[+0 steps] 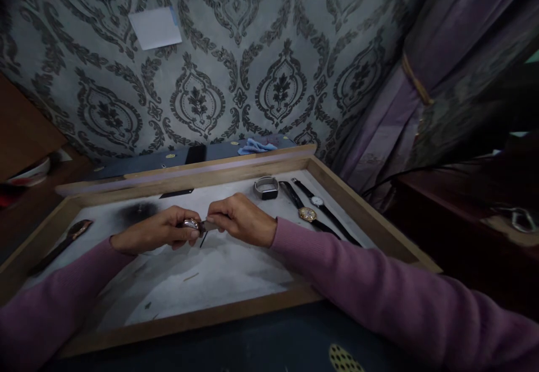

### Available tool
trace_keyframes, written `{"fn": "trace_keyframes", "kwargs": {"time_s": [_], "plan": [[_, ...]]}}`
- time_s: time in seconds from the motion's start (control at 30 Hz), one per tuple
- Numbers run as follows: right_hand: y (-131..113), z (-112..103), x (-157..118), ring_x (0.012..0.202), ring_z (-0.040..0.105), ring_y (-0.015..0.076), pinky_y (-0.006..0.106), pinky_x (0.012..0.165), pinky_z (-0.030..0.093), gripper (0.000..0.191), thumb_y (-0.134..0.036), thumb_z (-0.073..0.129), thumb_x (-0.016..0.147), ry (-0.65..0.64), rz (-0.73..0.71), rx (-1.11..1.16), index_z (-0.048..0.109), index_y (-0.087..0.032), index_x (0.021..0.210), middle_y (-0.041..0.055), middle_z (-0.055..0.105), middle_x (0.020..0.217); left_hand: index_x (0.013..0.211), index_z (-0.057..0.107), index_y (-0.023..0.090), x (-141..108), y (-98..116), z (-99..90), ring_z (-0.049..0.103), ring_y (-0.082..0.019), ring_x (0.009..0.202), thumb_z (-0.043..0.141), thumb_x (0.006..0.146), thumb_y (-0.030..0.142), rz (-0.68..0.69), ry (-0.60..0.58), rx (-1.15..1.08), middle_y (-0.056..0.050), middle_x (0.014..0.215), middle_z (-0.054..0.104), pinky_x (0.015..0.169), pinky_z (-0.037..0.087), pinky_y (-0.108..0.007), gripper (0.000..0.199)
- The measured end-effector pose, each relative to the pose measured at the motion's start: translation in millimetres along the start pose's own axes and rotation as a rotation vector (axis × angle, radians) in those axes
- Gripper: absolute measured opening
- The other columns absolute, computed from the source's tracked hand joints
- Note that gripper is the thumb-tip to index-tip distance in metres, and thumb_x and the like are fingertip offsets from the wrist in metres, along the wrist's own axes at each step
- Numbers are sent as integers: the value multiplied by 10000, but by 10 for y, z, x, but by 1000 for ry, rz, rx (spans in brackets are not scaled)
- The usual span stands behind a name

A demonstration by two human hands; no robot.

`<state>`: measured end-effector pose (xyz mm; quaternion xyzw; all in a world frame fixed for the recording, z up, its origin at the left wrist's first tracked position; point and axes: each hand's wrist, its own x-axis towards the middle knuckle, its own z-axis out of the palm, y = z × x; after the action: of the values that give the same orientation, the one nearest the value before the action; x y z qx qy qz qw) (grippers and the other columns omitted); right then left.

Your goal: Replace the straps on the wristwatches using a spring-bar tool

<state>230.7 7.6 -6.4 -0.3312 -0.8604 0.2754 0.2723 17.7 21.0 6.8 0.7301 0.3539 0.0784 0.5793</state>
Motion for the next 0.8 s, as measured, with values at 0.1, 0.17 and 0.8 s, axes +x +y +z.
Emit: {"fn": "trace_keyframes", "kwargs": {"time_s": [0.1, 0.17, 0.8], "plan": [[8, 3, -4, 467, 470, 67, 172, 511, 328, 198, -156, 525, 897, -7, 14, 2, 646, -118, 744, -21, 580, 546, 736, 581, 132, -3, -20, 1, 398, -68, 484, 619, 784, 377, -9, -6, -2, 43, 592, 506, 480, 314, -213, 253], [1, -3, -3, 462, 466, 69, 174, 510, 330, 195, -158, 522, 897, -22, 21, 11, 643, -123, 748, -23, 581, 543, 745, 580, 131, -7, -28, -1, 400, -69, 487, 619, 783, 381, -13, -12, -3, 34, 611, 525, 480, 317, -215, 256], [-13, 10, 11, 467, 470, 68, 185, 529, 344, 200, -185, 522, 902, -25, 71, 84, 643, -128, 754, -36, 569, 534, 722, 565, 142, -57, 11, -55, 398, -63, 477, 652, 765, 368, -91, -125, -52, 33, 626, 534, 478, 279, -222, 247]]}}
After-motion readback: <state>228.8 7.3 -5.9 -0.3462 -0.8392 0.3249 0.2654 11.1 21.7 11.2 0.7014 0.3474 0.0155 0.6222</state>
